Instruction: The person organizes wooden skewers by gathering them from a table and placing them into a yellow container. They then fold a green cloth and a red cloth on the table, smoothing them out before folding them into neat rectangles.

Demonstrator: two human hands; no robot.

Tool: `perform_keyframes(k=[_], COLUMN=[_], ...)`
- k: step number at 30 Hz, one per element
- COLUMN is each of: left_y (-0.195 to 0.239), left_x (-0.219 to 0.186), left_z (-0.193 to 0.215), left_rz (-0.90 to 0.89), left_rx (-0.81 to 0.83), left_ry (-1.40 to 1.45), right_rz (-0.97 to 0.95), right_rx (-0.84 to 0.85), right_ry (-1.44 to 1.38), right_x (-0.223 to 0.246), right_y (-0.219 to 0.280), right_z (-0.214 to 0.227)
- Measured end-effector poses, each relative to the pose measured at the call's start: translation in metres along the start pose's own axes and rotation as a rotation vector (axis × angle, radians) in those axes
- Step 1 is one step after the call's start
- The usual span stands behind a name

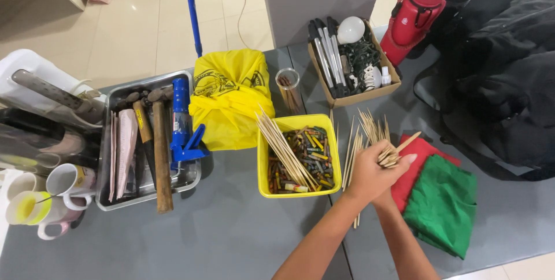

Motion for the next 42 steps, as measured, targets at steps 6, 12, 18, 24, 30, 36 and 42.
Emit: perform_keyframes(k=[6, 12, 18, 24, 30, 36, 42], left_y=[-0.008, 0.004, 0.004, 0.006, 0.031, 0.076, 0.106], left_x=[0.020, 0.053, 0.054, 0.036, 0.076, 0.266, 0.337], left_z=[-0.013, -0.032, -0.036, -0.008, 0.032, 0.007, -0.043], left_rz=[0.079, 0.088, 0.131, 0.079, 0.047, 0.600, 0.882], left_rx=[0.048, 0.081, 0.175, 0.043, -0.366, -0.201, 0.042], left_ry=[-0.002, 0.026, 0.185, 0.198, 0.079, -0.207, 0.187], right_rz=[0.138, -0.065, -0.021, -0.112, -0.129, -0.271, -0.272], right_rx=[0.054, -0.005, -0.085, 0.002, -0.053, -0.124, -0.094], right_ry=[0.171, -0.001, -0.002, -0.138, 0.092, -0.301, -0.300], right_x=[0.015, -0.020, -0.044, -0.020, -0.015, 0.055, 0.058], right_y=[-0.011, -0.015, -0.014, -0.017, -0.007, -0.020, -0.017], right_z=[0.000, 0.022, 0.049, 0.020, 0.025, 0.028, 0.030])
Point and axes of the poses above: each hand's wrist, its own y-axis away from the middle knuckle, its own z-axis out of the back of the hand, x = y × z, the point moved 10 cm from there along -y, towards the middle knuckle, and after that the axes turned 8 degrees about -x, right-handed, at the moved point
